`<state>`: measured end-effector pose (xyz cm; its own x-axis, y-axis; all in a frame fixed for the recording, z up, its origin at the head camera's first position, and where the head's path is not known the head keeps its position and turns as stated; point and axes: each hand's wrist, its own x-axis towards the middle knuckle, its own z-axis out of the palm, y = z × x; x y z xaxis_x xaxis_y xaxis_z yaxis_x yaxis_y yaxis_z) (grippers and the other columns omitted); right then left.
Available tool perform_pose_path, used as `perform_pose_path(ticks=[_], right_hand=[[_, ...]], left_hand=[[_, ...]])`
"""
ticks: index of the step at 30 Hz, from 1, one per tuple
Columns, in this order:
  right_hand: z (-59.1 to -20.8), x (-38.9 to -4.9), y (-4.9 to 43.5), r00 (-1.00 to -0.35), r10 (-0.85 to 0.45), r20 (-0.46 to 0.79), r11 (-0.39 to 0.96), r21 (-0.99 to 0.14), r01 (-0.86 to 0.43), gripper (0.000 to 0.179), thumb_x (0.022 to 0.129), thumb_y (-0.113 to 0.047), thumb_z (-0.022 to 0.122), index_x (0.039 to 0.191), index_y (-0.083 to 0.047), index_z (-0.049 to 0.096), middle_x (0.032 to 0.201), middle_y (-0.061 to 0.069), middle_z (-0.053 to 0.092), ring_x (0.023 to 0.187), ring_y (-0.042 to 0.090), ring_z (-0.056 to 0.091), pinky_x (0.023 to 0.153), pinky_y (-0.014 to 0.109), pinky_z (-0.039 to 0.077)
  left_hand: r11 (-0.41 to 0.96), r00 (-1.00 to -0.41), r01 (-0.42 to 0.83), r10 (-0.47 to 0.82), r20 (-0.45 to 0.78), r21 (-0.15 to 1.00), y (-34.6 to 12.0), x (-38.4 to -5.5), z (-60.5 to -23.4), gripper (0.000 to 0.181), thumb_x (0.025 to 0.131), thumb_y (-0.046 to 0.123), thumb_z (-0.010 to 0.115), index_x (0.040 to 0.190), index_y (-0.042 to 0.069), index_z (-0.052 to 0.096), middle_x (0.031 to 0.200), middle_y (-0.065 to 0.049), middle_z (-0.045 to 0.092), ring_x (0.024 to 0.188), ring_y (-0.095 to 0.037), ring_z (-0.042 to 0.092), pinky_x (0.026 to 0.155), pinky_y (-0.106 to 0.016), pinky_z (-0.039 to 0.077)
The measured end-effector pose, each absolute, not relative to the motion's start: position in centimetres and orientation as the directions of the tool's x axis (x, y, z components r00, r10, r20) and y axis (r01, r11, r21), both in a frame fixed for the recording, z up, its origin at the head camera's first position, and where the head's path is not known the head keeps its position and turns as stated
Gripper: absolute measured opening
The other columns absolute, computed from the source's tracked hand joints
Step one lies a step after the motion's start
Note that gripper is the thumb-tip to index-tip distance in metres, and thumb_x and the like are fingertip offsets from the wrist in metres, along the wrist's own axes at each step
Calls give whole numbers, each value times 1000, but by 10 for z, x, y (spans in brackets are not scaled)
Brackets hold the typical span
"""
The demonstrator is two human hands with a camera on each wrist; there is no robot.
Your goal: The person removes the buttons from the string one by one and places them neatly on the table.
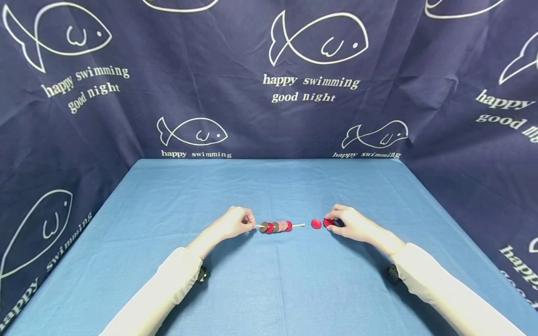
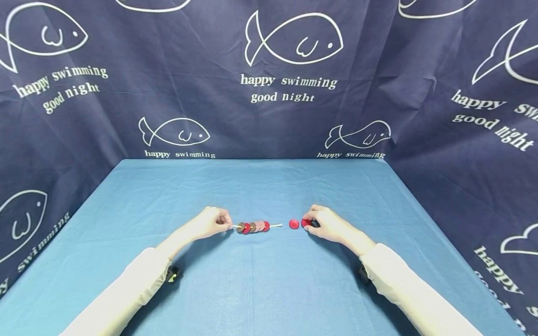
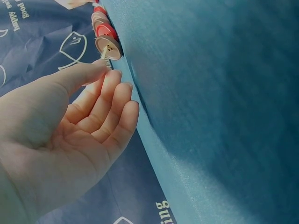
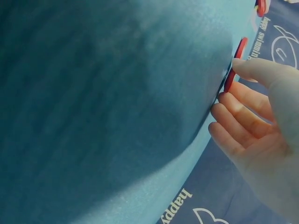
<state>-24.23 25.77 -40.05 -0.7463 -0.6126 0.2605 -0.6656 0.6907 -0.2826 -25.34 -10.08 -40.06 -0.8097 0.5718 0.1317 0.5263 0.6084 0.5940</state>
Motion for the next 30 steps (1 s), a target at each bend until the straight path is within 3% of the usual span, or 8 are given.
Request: perform_pose_path(ticks=[10,30], right_hand=[[-403,-245,256,-729,-624,281,677,-271,-684,19,77,-9,74,95,-3,70,83,2,59,74,15,54,68,27,44],[-399,-244,258,-755,-609,243,700,-281,-656,27,75,-11,76,98,0,70,84,3,60,73,15,53,67,26,44]], left_hand=[[610,-816,514,564,125,603,-102,-253,-400,6,82,6,65,76,7,66,65,2,64,54,-1,53,56,-17,46],[613,-815,530,558,154,585,-100,-256,-403,6,82,7,65,76,8,66,66,2,65,55,0,52,57,-17,45]])
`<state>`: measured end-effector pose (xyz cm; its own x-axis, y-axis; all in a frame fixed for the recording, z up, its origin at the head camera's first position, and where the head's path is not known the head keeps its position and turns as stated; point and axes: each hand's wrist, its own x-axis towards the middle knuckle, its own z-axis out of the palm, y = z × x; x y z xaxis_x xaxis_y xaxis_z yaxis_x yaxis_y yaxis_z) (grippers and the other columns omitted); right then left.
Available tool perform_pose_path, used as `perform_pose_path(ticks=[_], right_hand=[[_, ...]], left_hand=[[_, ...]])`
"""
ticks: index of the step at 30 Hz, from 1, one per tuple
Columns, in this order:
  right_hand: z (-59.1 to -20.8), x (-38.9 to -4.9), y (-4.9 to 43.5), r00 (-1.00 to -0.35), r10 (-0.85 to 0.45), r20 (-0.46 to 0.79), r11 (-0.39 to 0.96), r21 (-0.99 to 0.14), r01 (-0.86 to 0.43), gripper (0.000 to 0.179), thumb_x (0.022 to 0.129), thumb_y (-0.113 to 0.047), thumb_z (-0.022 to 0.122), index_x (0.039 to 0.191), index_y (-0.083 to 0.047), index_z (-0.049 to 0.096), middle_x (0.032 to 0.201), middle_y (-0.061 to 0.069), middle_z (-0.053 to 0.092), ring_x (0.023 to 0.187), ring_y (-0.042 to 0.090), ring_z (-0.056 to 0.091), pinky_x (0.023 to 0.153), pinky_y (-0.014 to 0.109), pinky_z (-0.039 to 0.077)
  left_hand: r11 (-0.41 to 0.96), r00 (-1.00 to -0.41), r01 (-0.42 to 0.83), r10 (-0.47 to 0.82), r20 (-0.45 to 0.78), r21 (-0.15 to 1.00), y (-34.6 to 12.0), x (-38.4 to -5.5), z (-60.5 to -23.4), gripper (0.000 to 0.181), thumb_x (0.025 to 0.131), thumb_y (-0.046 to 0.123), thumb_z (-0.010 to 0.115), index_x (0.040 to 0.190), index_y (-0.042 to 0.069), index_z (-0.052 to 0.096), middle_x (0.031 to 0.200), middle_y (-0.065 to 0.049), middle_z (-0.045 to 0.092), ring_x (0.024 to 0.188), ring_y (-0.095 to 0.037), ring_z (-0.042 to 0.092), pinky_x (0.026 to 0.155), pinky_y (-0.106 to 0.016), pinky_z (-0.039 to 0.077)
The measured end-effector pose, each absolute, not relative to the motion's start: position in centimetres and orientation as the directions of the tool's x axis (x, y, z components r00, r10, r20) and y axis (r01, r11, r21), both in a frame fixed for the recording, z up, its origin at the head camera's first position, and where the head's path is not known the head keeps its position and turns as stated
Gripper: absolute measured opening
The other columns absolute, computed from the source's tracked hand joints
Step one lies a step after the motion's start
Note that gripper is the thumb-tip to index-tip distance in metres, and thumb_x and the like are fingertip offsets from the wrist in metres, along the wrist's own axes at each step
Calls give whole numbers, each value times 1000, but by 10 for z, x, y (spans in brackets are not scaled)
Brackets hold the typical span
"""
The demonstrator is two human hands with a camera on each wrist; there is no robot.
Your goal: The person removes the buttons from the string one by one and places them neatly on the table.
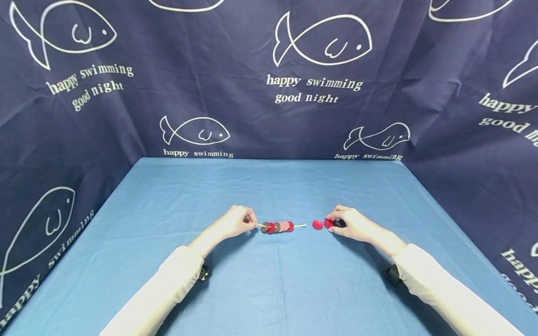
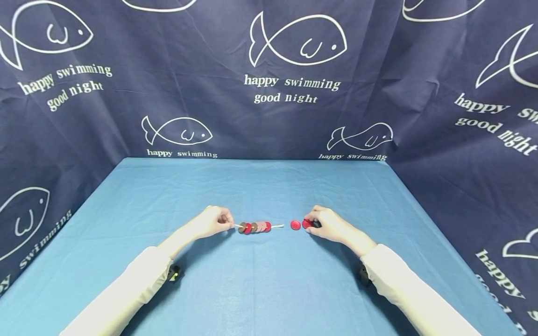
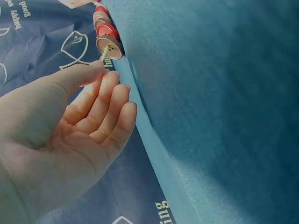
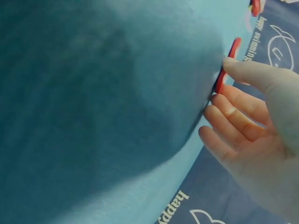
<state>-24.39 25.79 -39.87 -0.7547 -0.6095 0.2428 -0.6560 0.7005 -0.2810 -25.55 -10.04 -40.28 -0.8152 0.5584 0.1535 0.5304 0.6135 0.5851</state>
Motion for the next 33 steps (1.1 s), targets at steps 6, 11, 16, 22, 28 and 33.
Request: perform_pose_path(ticks=[6,11,16,22,28,33], right_hand=[[-392,-245,259,-755,-623,206,695,-297,-655,27,76,-14,76,98,0,70,83,4,60,74,17,56,68,28,47],[-392,-248,258,-747,-617,249,690,-285,-665,27,76,-15,76,97,1,69,82,4,61,76,18,60,70,31,50],[-388,-252,255,-739,-613,281,688,-270,-673,29,77,-15,75,101,1,69,89,8,64,83,21,62,76,39,51],[-383,-255,249,-708,-613,351,658,-268,-703,26,77,-12,75,99,1,69,90,8,64,85,21,62,76,39,51],[-381,-255,242,-697,-620,361,645,-272,-714,25,77,-11,74,99,2,69,91,8,65,86,22,62,78,39,50],[-381,-255,237,-704,-624,341,644,-286,-709,27,78,-12,74,100,2,68,93,8,64,87,22,62,78,40,50]], left_hand=[[616,-817,526,556,150,586,-100,-255,-403,7,83,8,65,76,8,66,66,2,64,54,0,52,57,-17,45],[612,-826,509,545,142,605,-100,-256,-403,7,83,6,64,77,7,66,66,1,64,53,-1,52,55,-17,45],[615,-834,499,532,145,611,-101,-257,-403,7,83,5,64,77,7,66,67,0,64,55,-2,52,56,-17,46],[616,-837,498,526,152,610,-101,-257,-401,7,83,6,64,77,7,66,68,0,64,55,-1,52,56,-16,46],[609,-838,492,526,147,622,-101,-255,-401,6,82,4,64,77,7,66,68,0,64,53,-2,53,54,-17,46],[619,-843,475,523,122,625,-101,-255,-402,6,82,4,64,77,7,66,68,0,64,53,-2,52,53,-17,46]])
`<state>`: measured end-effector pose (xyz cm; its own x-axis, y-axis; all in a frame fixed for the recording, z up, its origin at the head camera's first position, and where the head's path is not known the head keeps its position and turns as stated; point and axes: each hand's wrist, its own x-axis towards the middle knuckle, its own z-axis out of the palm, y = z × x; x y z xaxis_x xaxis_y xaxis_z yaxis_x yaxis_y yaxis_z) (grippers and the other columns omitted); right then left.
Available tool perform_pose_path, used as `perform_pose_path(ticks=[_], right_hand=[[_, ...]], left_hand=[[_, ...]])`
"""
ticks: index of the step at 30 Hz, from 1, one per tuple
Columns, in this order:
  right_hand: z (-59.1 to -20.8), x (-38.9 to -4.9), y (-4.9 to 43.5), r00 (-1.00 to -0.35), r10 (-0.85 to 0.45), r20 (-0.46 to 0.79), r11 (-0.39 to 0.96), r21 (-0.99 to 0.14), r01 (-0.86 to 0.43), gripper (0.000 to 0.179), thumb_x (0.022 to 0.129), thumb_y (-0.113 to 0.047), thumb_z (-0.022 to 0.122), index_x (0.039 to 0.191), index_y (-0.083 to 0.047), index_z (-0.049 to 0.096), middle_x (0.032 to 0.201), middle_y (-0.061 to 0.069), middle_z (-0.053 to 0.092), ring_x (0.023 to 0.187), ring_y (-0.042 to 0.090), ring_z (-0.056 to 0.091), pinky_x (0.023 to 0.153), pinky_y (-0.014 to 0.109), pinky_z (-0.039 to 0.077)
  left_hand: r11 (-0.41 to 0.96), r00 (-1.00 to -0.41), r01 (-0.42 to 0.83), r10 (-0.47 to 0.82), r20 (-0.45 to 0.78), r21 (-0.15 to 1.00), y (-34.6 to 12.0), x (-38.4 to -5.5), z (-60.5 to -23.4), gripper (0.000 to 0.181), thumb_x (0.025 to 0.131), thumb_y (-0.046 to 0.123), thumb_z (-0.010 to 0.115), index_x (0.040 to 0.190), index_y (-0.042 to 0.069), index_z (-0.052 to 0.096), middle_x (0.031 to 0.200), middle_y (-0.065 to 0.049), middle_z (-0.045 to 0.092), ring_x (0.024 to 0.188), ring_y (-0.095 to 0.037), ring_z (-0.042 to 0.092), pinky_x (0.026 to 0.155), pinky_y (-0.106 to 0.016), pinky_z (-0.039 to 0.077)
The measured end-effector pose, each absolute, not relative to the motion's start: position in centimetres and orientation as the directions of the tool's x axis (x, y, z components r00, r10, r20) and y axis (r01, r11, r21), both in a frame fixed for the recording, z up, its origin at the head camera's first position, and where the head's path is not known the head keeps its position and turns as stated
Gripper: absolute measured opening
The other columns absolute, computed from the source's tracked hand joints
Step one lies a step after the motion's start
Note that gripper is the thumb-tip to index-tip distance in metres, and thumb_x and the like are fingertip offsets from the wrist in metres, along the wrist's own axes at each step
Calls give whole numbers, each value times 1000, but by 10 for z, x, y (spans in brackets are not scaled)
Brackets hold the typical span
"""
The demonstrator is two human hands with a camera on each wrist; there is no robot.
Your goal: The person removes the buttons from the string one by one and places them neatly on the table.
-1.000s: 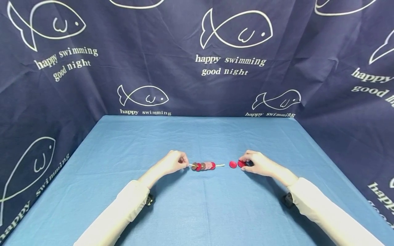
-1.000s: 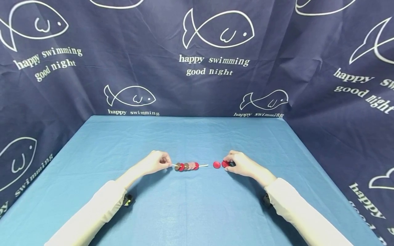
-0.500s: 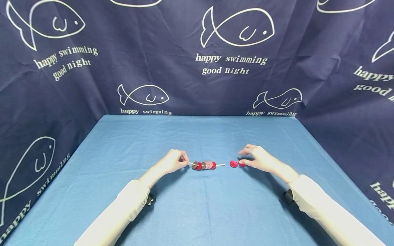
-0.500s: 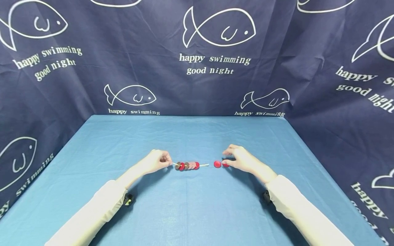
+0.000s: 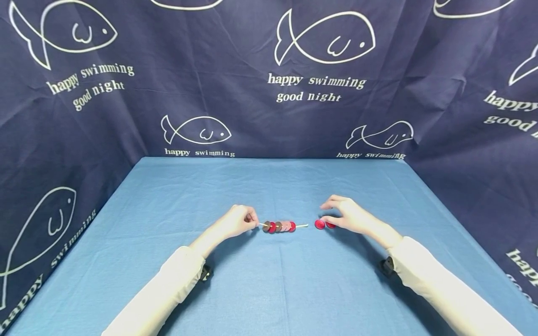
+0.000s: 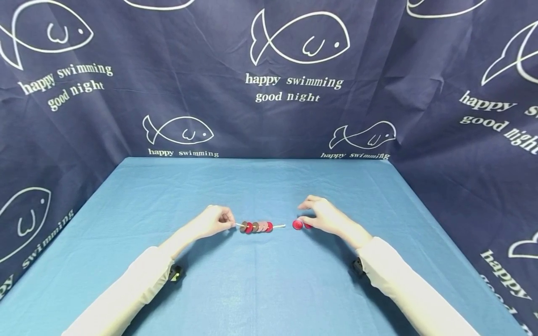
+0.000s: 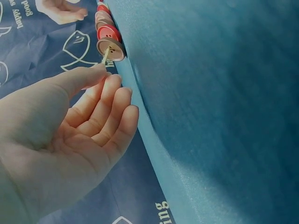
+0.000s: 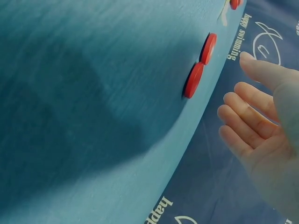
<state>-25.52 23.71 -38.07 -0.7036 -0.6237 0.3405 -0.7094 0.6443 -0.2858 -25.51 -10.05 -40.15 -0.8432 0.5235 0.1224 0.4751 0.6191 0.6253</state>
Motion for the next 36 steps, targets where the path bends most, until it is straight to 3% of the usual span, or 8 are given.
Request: perform_pose_path(ticks=[19,36], right_hand=[[-386,-260,216,-645,-670,367,578,-287,-764,25,78,-14,74,99,0,69,91,9,64,86,21,62,78,38,50],[-380,-263,198,-633,-704,321,568,-281,-774,28,80,-18,73,101,0,68,94,9,63,89,21,62,81,38,50]], left_hand=[[622,-836,483,538,112,616,-98,-254,-401,6,83,7,66,77,7,66,67,1,64,55,-2,52,57,-17,45],[622,-830,499,544,126,603,-98,-255,-401,6,83,8,66,77,7,67,67,1,64,56,-1,52,58,-17,45]])
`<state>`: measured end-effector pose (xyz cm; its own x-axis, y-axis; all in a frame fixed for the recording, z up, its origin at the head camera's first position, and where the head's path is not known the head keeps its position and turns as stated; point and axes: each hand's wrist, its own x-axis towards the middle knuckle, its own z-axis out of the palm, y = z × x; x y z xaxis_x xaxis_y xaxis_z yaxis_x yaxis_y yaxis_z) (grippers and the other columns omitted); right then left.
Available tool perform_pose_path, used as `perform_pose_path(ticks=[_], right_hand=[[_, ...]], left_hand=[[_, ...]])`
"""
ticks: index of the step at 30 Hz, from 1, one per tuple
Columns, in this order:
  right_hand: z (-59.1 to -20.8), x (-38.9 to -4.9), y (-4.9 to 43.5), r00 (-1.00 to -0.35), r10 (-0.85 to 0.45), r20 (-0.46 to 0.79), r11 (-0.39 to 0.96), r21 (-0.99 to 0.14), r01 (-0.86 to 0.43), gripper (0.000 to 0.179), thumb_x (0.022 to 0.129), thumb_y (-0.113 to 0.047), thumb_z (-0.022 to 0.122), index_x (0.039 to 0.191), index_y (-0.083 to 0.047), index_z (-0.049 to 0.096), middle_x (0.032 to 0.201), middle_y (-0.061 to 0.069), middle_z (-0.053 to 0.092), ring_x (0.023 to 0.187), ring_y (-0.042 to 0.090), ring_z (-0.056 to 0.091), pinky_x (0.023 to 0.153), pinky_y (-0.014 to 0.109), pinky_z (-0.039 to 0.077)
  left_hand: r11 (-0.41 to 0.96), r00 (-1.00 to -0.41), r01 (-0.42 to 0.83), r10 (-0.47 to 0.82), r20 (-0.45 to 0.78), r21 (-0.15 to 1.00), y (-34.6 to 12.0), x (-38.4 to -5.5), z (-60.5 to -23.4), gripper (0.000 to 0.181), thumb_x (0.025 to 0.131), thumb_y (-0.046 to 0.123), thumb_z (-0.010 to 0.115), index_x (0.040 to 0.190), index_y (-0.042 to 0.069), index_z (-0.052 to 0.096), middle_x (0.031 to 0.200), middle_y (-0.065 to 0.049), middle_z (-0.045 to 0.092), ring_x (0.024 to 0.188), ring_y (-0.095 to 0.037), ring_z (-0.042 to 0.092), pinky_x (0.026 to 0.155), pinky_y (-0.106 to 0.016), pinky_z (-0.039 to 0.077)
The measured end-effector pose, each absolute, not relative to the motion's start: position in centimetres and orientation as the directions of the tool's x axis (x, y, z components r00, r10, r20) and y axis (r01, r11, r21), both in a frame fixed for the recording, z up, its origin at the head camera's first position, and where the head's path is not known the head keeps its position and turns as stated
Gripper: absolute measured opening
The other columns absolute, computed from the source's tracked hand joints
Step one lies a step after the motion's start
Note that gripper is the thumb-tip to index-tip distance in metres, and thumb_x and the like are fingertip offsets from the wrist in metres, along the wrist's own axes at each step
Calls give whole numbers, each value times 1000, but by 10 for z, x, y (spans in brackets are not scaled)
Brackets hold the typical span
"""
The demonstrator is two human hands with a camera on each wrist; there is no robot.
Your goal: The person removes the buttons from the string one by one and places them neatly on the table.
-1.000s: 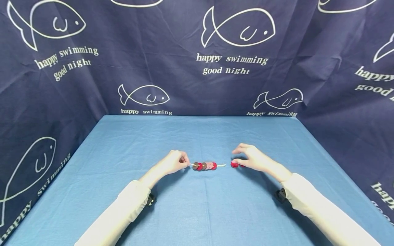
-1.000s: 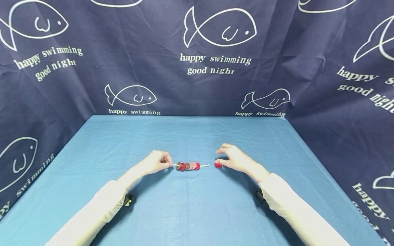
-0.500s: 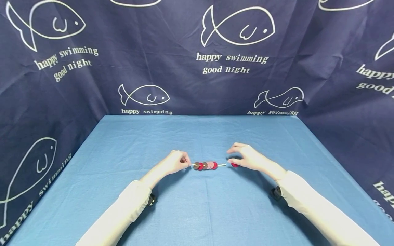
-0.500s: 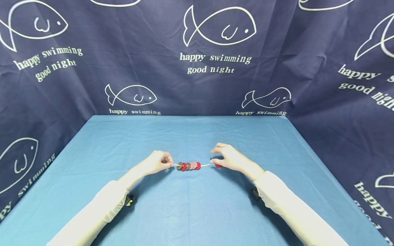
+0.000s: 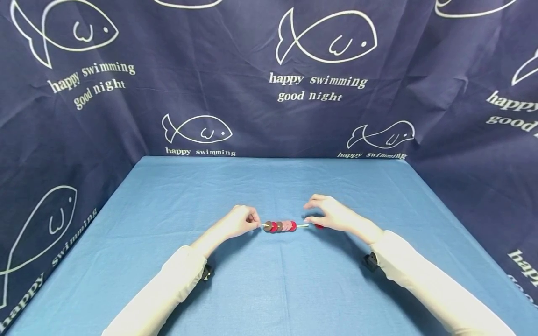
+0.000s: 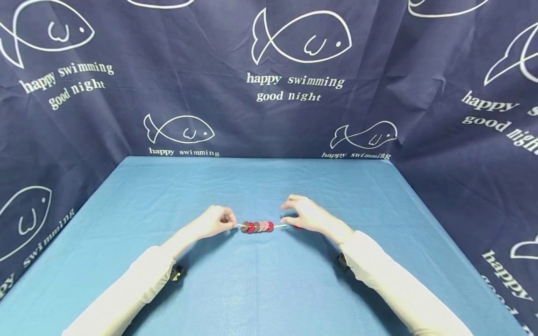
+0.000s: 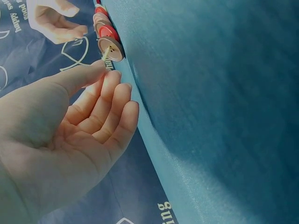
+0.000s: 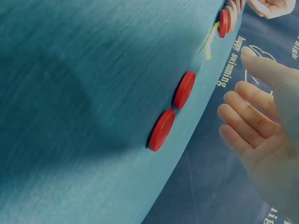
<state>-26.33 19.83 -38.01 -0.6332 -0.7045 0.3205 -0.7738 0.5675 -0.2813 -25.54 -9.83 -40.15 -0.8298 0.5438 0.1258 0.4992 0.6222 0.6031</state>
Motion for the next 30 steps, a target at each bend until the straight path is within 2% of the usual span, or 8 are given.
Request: perform_pose_path(ticks=[8,30], right_hand=[[-385,-263,191,-614,-723,317,545,-285,-789,27,79,-17,74,100,-1,68,93,10,63,88,23,62,81,37,50],[-388,-262,175,-636,-739,220,572,-293,-766,30,81,-23,72,103,-2,68,98,8,62,92,22,61,83,37,50]], left_hand=[[617,-826,502,550,124,606,-99,-253,-402,8,84,9,66,77,8,66,67,1,64,55,-2,52,56,-17,45],[618,-825,498,553,114,609,-100,-253,-401,9,85,9,65,77,8,67,67,1,64,55,-2,52,54,-17,44]])
